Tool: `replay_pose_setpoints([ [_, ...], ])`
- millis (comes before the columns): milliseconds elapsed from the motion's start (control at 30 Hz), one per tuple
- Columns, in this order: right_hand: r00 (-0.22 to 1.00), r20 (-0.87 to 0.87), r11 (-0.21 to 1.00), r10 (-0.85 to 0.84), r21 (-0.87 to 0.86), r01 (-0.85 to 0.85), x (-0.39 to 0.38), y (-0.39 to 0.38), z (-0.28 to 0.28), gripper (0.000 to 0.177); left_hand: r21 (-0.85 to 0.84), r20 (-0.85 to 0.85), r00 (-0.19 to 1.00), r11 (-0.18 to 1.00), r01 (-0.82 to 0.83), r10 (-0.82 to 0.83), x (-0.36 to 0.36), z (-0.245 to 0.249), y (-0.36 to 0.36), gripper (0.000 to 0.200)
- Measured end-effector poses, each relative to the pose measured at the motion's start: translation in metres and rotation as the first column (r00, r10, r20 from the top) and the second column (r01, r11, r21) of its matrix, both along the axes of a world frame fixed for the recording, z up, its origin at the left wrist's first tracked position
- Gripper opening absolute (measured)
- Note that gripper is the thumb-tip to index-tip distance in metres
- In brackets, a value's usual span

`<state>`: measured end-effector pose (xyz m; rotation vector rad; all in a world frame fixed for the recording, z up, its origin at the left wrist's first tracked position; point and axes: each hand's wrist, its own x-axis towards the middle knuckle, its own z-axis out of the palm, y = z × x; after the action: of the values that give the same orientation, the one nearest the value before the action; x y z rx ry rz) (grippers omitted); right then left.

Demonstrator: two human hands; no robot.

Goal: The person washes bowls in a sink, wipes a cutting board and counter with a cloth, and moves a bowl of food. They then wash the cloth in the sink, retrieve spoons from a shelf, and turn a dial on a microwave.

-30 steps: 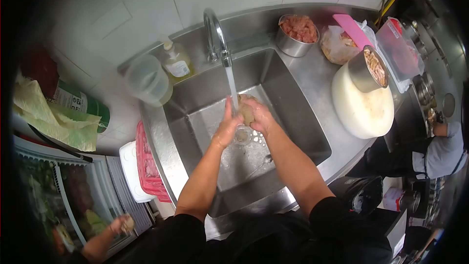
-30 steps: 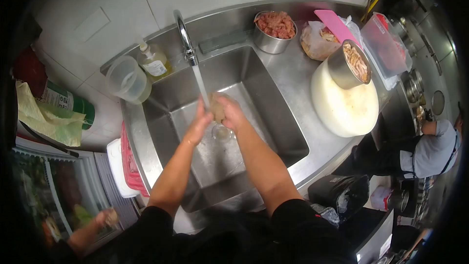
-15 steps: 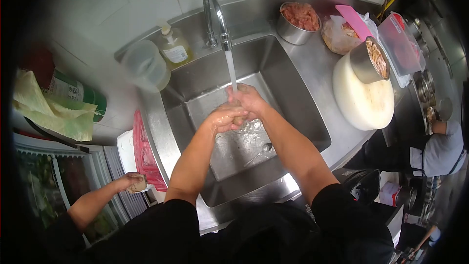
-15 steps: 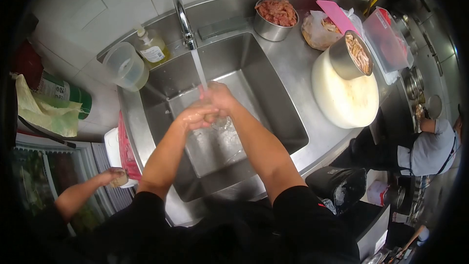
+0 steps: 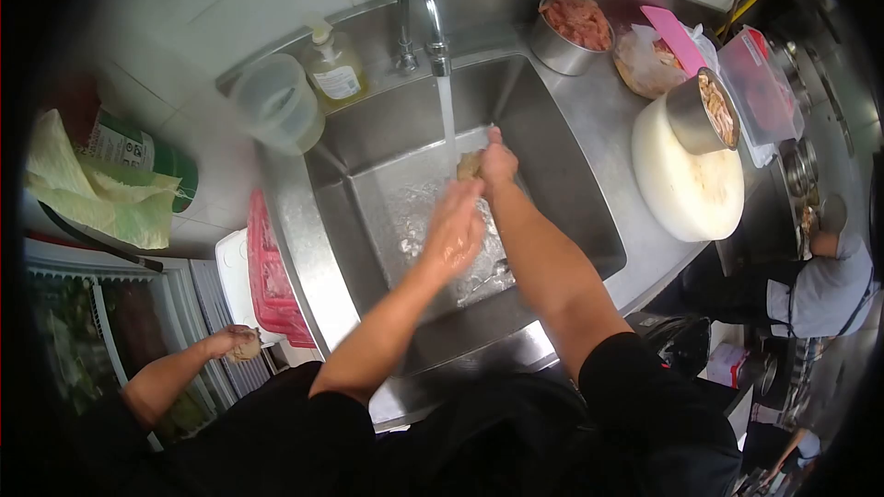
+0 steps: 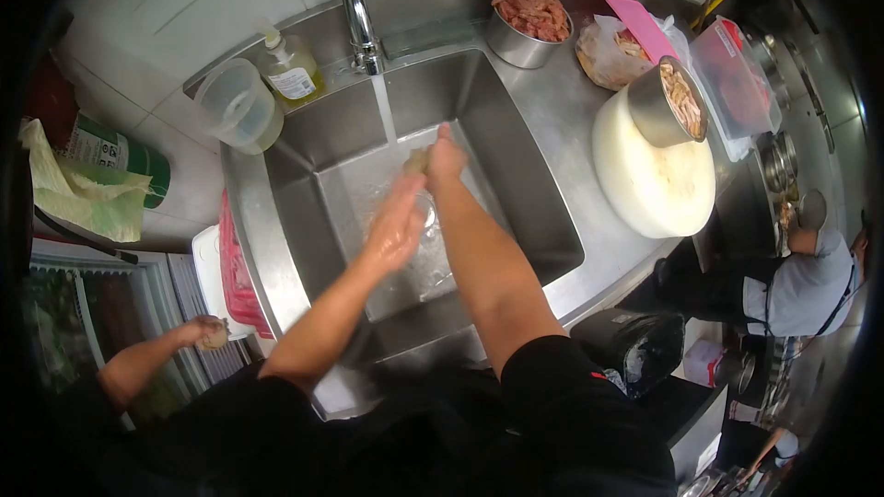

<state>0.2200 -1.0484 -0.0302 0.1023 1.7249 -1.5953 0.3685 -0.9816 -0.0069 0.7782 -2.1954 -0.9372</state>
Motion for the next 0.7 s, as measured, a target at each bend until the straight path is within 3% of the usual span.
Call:
replay_pose_setpoints([
  [33, 0.998, 0.01, 0.997, -0.069, -0.017, 0.07, -0.004, -0.003, -0.007, 0.041, 0.143, -0.098, 0.993, 0.987, 0.08, -0.066, 0.003, 0.015, 0.027, 0.046],
  [100, 0.98, 0.034, 0.979, -0.196, -0.055, 0.198, -0.008, -0.016, -0.024, 0.041, 0.191, -0.237, 0.964, 0.967, 0.169, -0.122, -0.008, 0.027, 0.057, 0.05],
  [167, 0.964, 0.239, 0.978, -0.121, -0.138, 0.157, 0.004, -0.016, -0.026, 0.04, 0.037, -0.291, 0.944, 0.984, 0.173, -0.155, -0.019, 0.006, 0.065, 0.053],
  [200, 0.941, 0.331, 0.981, -0.063, -0.151, 0.118, 0.008, -0.02, -0.036, 0.038, -0.037, -0.146, 0.988, 0.998, 0.044, -0.049, -0.022, -0.014, 0.048, 0.06],
  [233, 0.909, 0.417, 0.982, -0.005, -0.17, 0.084, 0.009, -0.023, -0.042, 0.036, 0.213, -0.331, 0.941, 0.977, 0.006, 0.067, -0.031, -0.031, 0.017, 0.063],
  [267, 0.962, 0.263, 0.989, 0.072, -0.142, -0.035, 0.016, -0.019, -0.04, 0.035, 0.458, -0.465, 0.858, 0.888, 0.021, 0.22, -0.039, -0.039, -0.01, 0.067],
  [333, 0.967, -0.058, 0.968, 0.247, -0.034, -0.249, 0.029, -0.013, -0.03, 0.033, 0.6, -0.38, 0.854, 0.798, -0.065, 0.356, -0.044, -0.03, -0.046, 0.068],
  [433, 0.959, -0.058, 0.945, 0.277, -0.166, -0.283, 0.03, -0.005, -0.011, 0.033, 0.775, -0.186, 0.836, 0.6, -0.199, 0.516, -0.032, -0.024, -0.079, 0.069],
  [533, 0.765, -0.352, 0.834, 0.539, 0.097, -0.543, 0.019, 0.015, -0.005, 0.033, 0.768, -0.07, 0.963, 0.63, -0.113, 0.259, -0.03, -0.082, -0.125, 0.056],
  [600, 0.708, -0.34, 0.782, 0.619, 0.189, -0.594, 0.003, 0.04, -0.003, 0.035, 0.9, -0.146, 0.798, 0.414, -0.138, 0.585, -0.029, -0.031, -0.134, 0.047],
  [667, 0.696, -0.319, 0.766, 0.643, 0.256, -0.59, -0.013, 0.064, -0.006, 0.038, 0.938, -0.313, 0.604, 0.339, 0.074, 0.733, -0.024, -0.036, -0.179, 0.052],
  [700, 0.712, -0.31, 0.776, 0.63, 0.28, -0.565, -0.022, 0.073, -0.016, 0.038, 0.939, -0.299, 0.535, 0.343, 0.019, 0.79, -0.027, -0.018, -0.192, 0.051],
])
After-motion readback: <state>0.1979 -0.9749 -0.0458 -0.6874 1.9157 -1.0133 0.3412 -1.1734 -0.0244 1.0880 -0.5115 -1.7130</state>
